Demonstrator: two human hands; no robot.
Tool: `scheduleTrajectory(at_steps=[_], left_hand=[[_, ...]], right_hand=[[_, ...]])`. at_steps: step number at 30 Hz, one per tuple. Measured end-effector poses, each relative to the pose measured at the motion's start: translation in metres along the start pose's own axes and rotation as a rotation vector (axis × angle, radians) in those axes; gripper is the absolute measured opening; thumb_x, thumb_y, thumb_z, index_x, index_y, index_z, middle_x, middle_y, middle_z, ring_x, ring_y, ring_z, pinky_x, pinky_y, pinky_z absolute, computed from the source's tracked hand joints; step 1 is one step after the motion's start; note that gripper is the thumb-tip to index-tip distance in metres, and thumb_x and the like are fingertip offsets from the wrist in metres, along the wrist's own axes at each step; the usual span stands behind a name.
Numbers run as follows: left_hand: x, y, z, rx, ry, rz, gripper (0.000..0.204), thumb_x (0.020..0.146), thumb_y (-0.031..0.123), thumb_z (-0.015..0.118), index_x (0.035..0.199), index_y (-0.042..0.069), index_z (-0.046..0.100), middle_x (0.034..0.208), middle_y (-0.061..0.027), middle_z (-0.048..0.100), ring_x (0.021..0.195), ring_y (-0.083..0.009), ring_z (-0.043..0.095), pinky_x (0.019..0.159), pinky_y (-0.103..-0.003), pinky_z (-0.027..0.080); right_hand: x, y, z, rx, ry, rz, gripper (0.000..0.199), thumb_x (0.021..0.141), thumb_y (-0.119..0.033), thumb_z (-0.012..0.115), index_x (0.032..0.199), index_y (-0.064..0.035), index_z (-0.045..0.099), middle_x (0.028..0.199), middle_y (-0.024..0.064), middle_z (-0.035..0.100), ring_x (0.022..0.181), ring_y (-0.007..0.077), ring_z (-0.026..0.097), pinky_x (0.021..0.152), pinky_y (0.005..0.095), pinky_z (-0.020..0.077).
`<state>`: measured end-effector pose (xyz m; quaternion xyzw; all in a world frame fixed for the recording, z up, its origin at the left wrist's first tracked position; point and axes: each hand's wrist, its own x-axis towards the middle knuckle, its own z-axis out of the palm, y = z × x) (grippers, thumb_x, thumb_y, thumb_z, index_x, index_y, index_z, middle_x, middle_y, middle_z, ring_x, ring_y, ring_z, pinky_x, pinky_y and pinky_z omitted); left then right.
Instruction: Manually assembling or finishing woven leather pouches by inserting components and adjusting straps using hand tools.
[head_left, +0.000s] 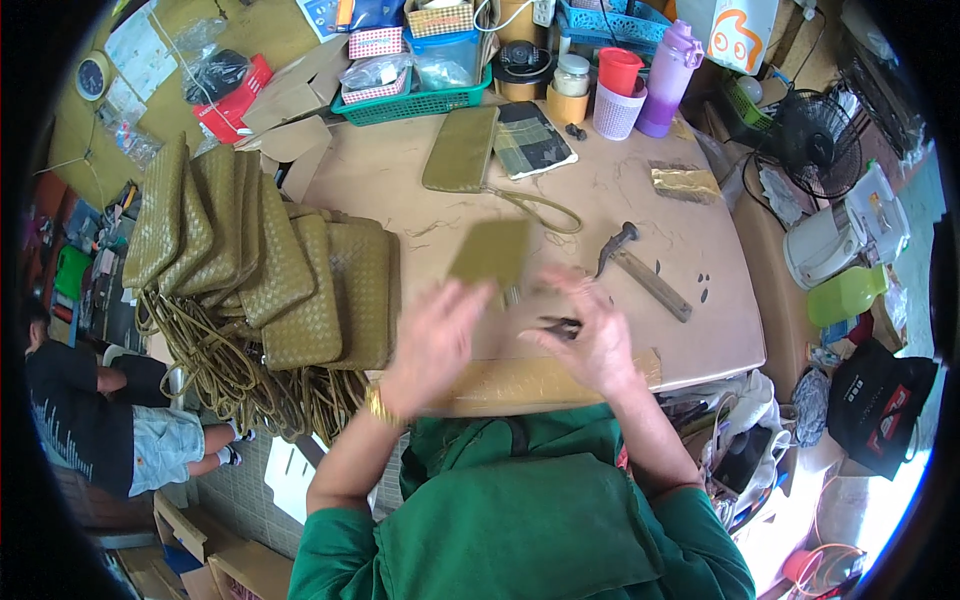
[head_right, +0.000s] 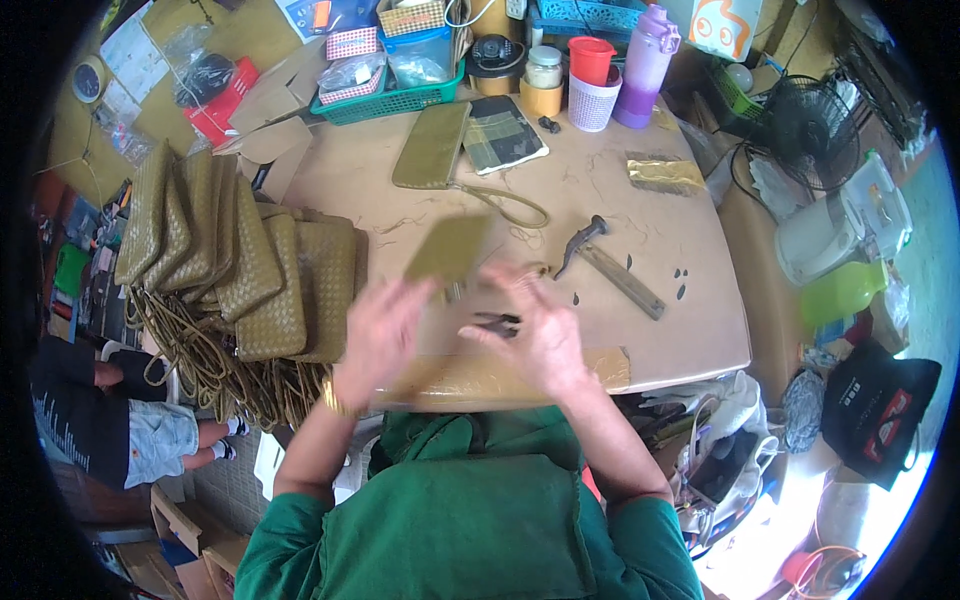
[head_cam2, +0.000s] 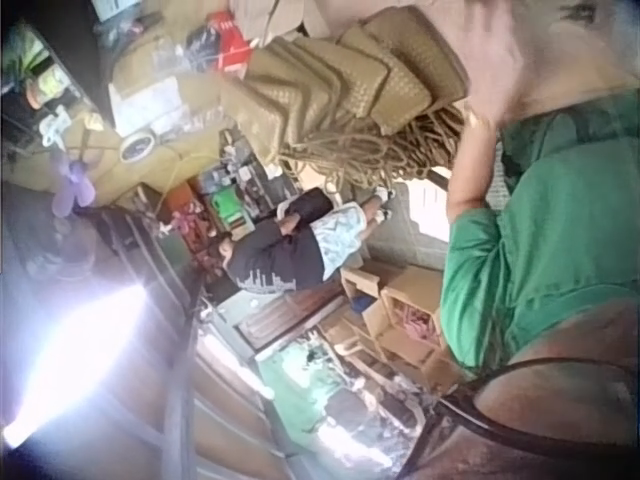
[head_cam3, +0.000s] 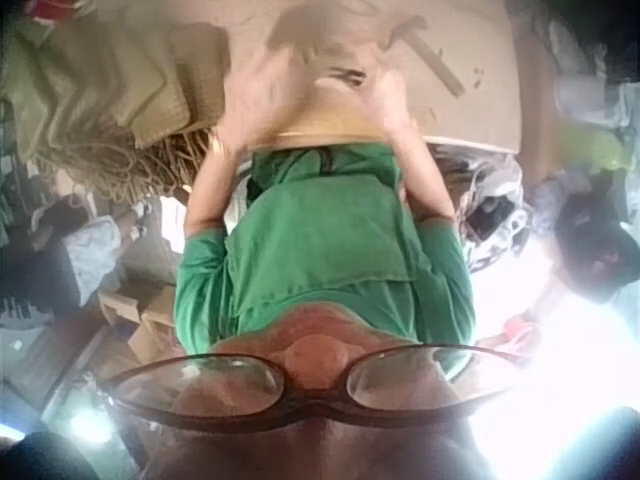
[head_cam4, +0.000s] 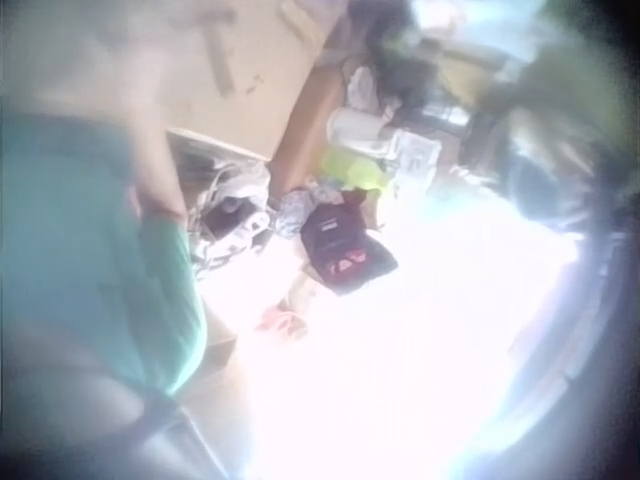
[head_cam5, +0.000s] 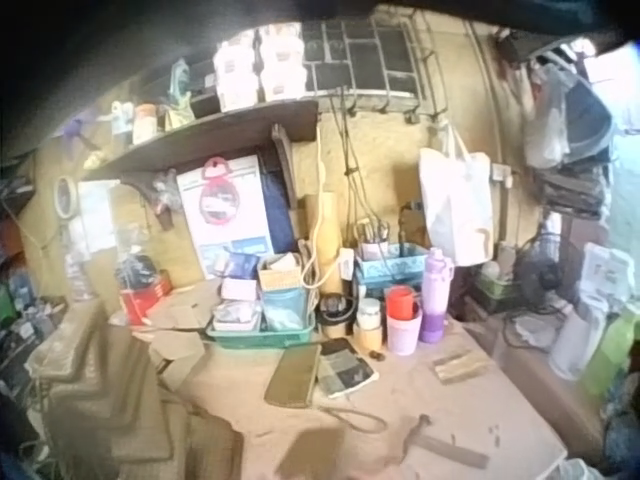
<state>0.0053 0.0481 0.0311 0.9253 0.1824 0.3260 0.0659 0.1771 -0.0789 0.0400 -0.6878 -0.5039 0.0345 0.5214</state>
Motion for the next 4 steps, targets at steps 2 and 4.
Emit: scheduleTrajectory(at_steps=[2, 4], left_hand=[[-0.029, 0.028, -0.013, -0.034, -0.110, 0.016, 0.035, 0.081, 0.001, 0.061, 0.114, 0.010, 0.068, 0.087, -0.0129, 0.064, 0.075, -0.0315, 0.062, 0.068, -0.040, 0.050], [-0.060, 0.027, -0.006, -0.202, -0.262, -0.138, 0.054, 0.073, 0.000, 0.063, 0.125, 0.013, 0.062, 0.104, -0.0117, 0.060, 0.094, -0.0305, 0.059, 0.081, -0.037, 0.050]], right_hand=[[-0.018, 0.012, 0.011, 0.054, -0.346, -0.036, 0.030, 0.070, -0.007, 0.081, 0.096, -0.0046, 0.069, 0.093, 0.0122, 0.069, 0.085, 0.0260, 0.070, 0.073, 0.0325, 0.0565], [-0.037, 0.019, 0.022, -0.059, -0.446, -0.086, 0.033, 0.067, -0.010, 0.084, 0.097, -0.0058, 0.070, 0.099, 0.0128, 0.070, 0.090, 0.0246, 0.070, 0.077, 0.0337, 0.0566]])
